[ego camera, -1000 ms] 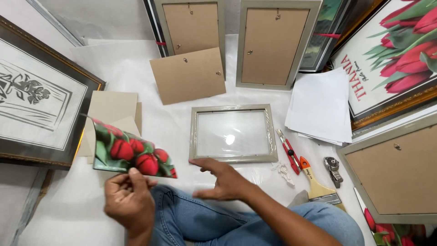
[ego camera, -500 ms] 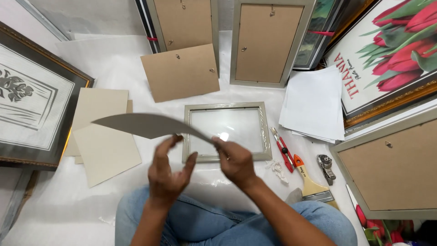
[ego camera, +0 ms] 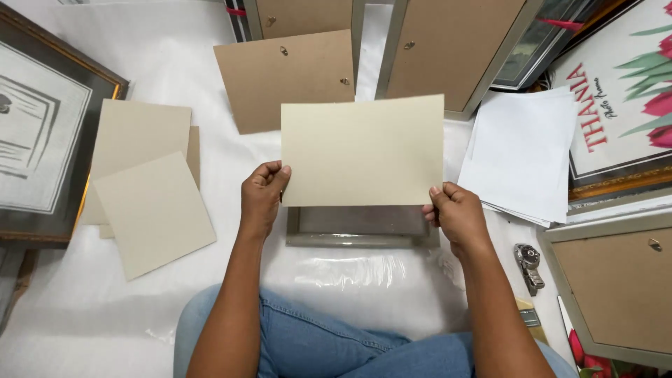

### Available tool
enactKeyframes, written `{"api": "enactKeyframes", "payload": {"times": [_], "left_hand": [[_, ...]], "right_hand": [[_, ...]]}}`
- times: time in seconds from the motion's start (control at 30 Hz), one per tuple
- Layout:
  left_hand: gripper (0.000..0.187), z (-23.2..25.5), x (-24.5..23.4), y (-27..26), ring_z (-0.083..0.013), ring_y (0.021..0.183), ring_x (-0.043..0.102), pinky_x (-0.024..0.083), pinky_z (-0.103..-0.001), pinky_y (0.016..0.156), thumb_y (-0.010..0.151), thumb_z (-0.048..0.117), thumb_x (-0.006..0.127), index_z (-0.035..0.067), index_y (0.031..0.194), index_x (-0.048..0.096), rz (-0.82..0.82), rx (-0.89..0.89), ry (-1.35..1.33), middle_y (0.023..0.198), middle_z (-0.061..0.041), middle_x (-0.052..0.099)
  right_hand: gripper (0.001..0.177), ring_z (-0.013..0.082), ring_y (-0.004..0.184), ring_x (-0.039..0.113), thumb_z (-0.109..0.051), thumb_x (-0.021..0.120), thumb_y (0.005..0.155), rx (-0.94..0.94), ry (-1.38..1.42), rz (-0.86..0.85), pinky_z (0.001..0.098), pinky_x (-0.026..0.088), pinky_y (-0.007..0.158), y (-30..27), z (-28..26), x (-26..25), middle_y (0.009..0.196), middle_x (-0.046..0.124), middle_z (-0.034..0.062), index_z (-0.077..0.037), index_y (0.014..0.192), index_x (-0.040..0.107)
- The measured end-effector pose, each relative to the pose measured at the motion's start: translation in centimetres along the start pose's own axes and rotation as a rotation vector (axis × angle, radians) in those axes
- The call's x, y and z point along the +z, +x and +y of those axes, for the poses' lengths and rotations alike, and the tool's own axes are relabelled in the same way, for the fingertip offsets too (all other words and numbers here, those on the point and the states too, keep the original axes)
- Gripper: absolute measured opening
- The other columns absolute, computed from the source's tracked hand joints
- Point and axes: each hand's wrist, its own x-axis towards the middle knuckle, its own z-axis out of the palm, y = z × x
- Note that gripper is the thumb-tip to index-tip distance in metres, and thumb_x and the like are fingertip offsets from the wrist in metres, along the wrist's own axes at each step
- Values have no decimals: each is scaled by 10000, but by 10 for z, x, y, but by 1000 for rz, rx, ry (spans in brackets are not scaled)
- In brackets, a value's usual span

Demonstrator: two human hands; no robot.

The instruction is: Assembling picture frames by cleaning the glass with a brush and inserting cardboard backings.

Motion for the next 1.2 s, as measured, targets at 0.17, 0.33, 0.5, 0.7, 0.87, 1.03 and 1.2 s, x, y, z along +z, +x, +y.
{"api": "enactKeyframes", "payload": {"times": [0.17,0.33,0.5,0.7,0.87,1.03,1.2], "left_hand": [[188,-36,-17,13,-175,722,705,527,-286,526,892,233,807,104,1028,795,-150,-167,522,794,-83,732],[237,-40,-4,10,-222,877,762,591,-322,652,895,311,773,171,1083,812,-241,-200,888,912,-68,787],[261,-22,4,4,-316,921,742,598,-403,720,921,165,722,1,1123,738,-235,-218,830,934,-173,753],[278,-30,4,3,-388,979,730,587,-459,794,885,130,742,-12,1123,723,-224,-139,825,934,-205,755],[315,-24,4,-1,-366,993,719,591,-443,803,902,105,718,-23,1189,699,-239,-141,778,971,-218,735],[318,-35,2,5,-329,993,722,599,-421,802,886,123,729,40,1193,731,-292,-116,815,978,-166,738],[533,-5,9,-4,-409,1117,668,584,-479,876,890,126,737,-48,1354,538,-224,-138,887,1146,-266,629]], "right_hand": [[335,322,832,687,-254,562,1005,162,-525,-22,426,550,705,11,21,12,883,730,207,-29,1189,729],[400,416,1138,701,-303,585,935,217,-916,-78,517,567,901,16,32,21,1090,763,185,-157,1276,734],[642,475,1377,517,-245,537,952,320,-884,-112,587,451,1075,1,-6,27,1427,595,285,-170,1582,441],[705,469,1342,561,-333,616,901,258,-962,-115,596,495,1035,19,37,23,1391,636,282,-126,1562,485],[750,488,1330,563,-309,653,880,228,-943,-94,605,496,1022,19,44,26,1395,612,319,-86,1572,468],[753,514,1319,562,-311,689,872,220,-942,-43,616,511,999,22,48,22,1396,583,338,-69,1557,489],[726,517,1315,530,-398,695,867,234,-971,-19,619,513,966,8,26,23,1382,516,304,-117,1520,546]]}}
